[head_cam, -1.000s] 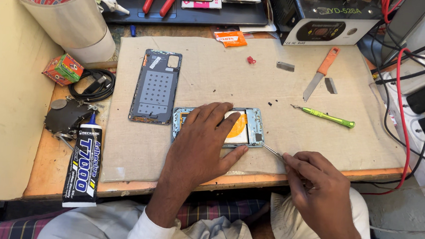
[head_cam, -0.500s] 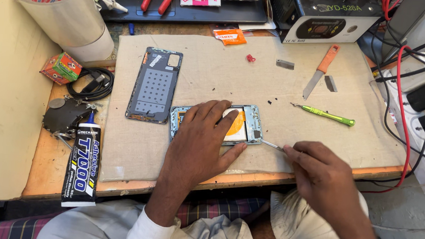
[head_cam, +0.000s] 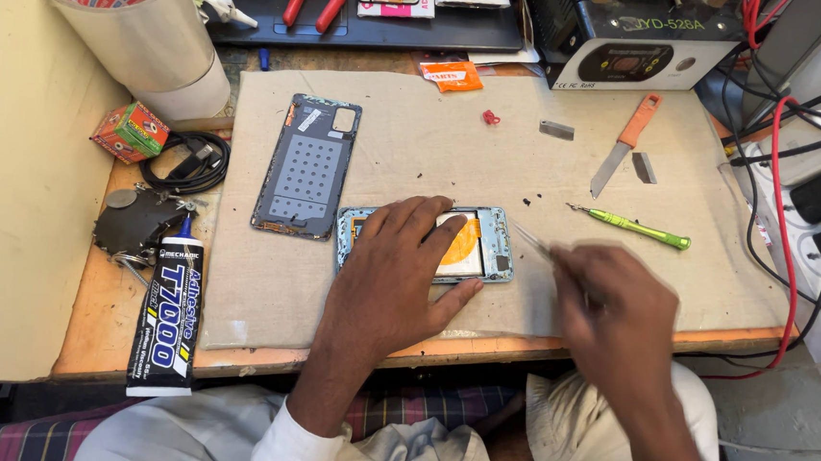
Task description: The person disassembles a smartphone by removing screws and prying open the back cover. They use a screwdriver and tweezers to detach internal components, including the camera module and ribbon cables, and place small parts on the work surface.
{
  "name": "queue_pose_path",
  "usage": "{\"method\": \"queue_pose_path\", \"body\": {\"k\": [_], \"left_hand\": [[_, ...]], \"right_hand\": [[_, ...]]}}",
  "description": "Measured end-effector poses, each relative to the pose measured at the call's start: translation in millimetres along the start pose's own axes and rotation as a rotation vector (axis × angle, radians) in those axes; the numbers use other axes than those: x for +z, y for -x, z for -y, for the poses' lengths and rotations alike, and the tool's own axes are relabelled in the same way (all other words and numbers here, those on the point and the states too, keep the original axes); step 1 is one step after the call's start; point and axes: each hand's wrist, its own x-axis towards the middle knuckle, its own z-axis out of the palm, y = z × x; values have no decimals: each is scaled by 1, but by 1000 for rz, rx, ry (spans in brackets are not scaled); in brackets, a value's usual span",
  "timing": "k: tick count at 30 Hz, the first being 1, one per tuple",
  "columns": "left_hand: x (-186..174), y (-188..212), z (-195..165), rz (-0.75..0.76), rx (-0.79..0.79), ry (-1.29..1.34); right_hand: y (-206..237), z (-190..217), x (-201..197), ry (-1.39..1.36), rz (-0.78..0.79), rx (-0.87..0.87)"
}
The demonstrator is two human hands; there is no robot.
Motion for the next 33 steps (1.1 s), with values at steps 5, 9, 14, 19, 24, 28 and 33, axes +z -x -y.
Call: {"method": "queue_pose_path", "body": {"k": [5,9,14,19,24,28,33], "left_hand": [[-2,1,0,-8,13,5],[-2,2,0,-33,5,19],[2,3,1,-20,11,16],[2,3,0,-19,2,22],[0,4,-3,-8,13,25],[0,4,-3,-7,13,33],[0,4,-4,18,0,24]], "right_hand": [[-53,-9,18,66,139,-159],[-59,-10,18,121,176,-156],[-44,-29,-6,111,127,-102],[-33,-64,-33,147,74,-62],[-49,-67,-55,243,98,-160],[-37,-41,-45,14,304,-180],[-16,-23,-21,101,258,-201]]}}
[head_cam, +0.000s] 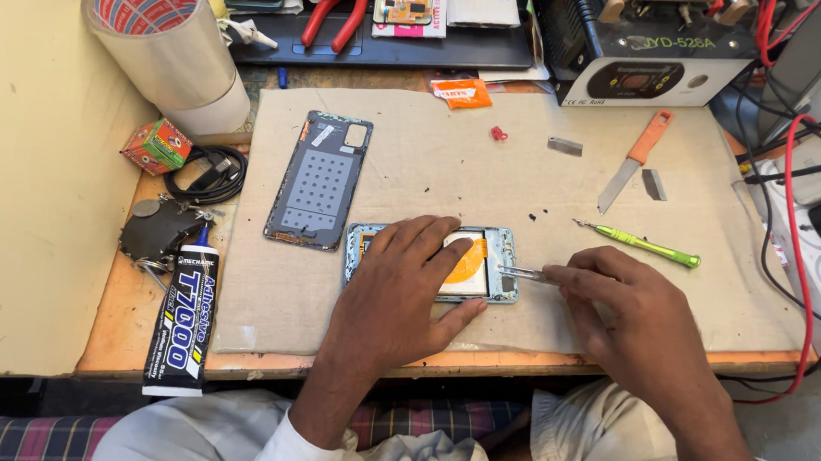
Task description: The person disassembles a smartphone by removing screws and prying open the back cover. They use a screwdriver and tweezers to detach internal components, including the camera module and ribbon cables, and place small parts on the work surface.
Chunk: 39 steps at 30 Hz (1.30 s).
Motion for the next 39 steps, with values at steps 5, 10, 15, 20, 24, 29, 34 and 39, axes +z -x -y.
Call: {"method": "queue_pose_path", "body": {"k": [5,10,15,20,24,29,34,39], "left_hand": [[1,-1,-1,0,-8,-22],[2,0,0,4,-6,-26],[2,0,1,7,0,-36],[2,-1,1,-18,-2,-32],[2,0,1,-5,-4,-18],[1,-1,1,-3,3,-16],[-2,-1,0,-56,23,-10],[-1,1,1,-41,10,12]], "right_hand": [[1,3,5,70,-58,-42],[0,-6,11,-45,-43,-54],[-6,-23,15,-151,-53,-96],[-3,-22,18,-262,-73,4],[-5,-20,13,-214,-54,121],[-39,-21,14,-179,-84,8],[-63,-13,17,-26,-26,-100],[-59,-10,8,171,46,-80]]}}
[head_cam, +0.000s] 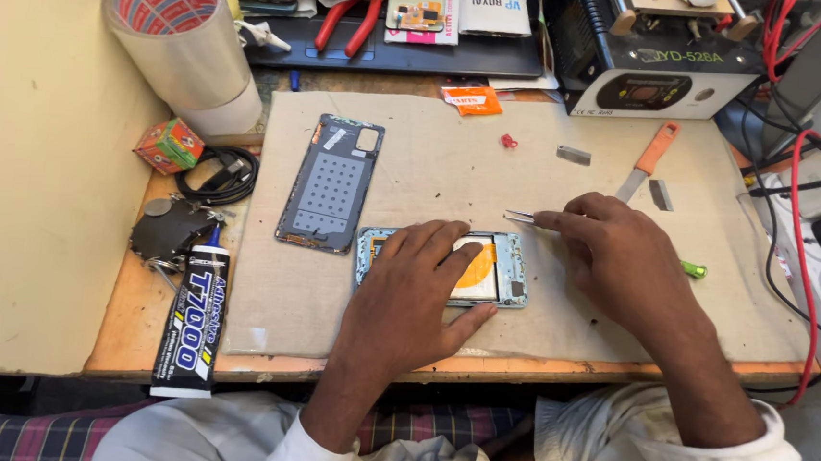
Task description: The person disassembles a smartphone by removing screws and prying open the back cover. They use a screwdriver and tweezers to detach internal components, including the camera module and ribbon cables, and place small parts on the work surface.
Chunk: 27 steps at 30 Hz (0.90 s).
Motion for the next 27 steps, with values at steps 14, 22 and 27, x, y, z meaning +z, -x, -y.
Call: {"method": "queue_pose_path", "body": {"k": [14,22,27], "left_hand": [[-1,-1,-2,3,-6,5],[2,0,1,22,-28,0],[2,-1,1,32,-24,-12]], "right_hand": [[-31,23,-31,460,650,11],[-6,-3,-40,-23,217,-201],[14,-6,-29,-148,236,84]]}}
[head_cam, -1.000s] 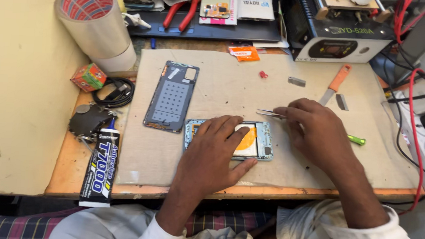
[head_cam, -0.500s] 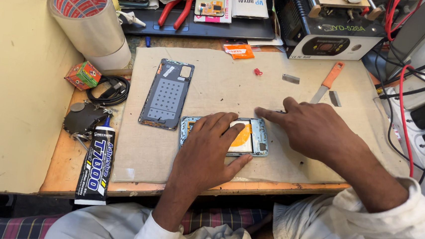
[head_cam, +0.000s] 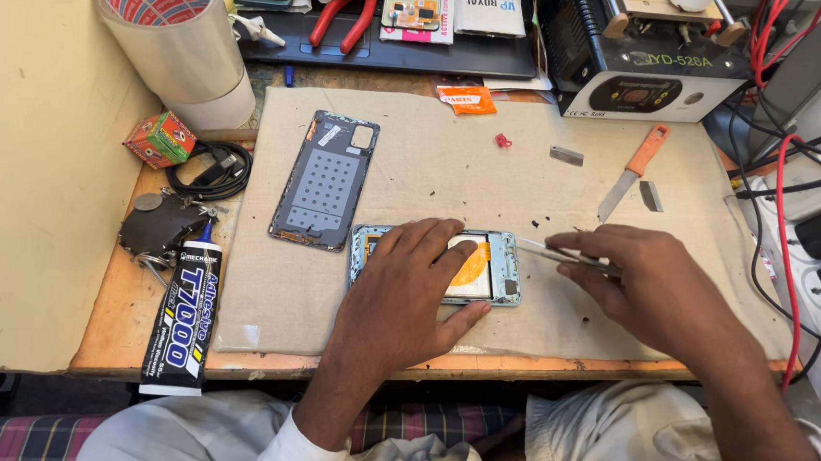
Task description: The person disassembles a smartphone by removing screws and prying open the back cover. They use a screwdriver and tweezers to detach internal components, including the camera module and ribbon cables, and place small parts on the work surface.
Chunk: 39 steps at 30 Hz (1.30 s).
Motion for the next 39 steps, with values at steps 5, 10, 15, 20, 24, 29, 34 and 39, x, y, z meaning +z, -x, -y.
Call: {"method": "queue_pose_path", "body": {"k": [5,10,15,20,24,29,34,39], "left_hand": [[-1,0,0,14,-5,9],[-2,0,-1,8,-6,7],[-1,1,-1,-11,5,2],[0,0,1,-1,5,-24],[0,-1,0,2,-4,-25],[2,0,1,14,-9,-38],[3,0,1,19,-18,-49],[0,-1,-1,-4,-1,-56]], "right_hand": [[3,9,6,39,-46,-30],[3,18,15,78,-135,5],[0,9,18,128,-104,-34],[0,2,26,-4,-135,-95],[3,2,30,-39,-157,-104],[7,7,30,62,-155,-80],[18,27,50,136,-252,22],[25,34,62,50,-298,56]]}}
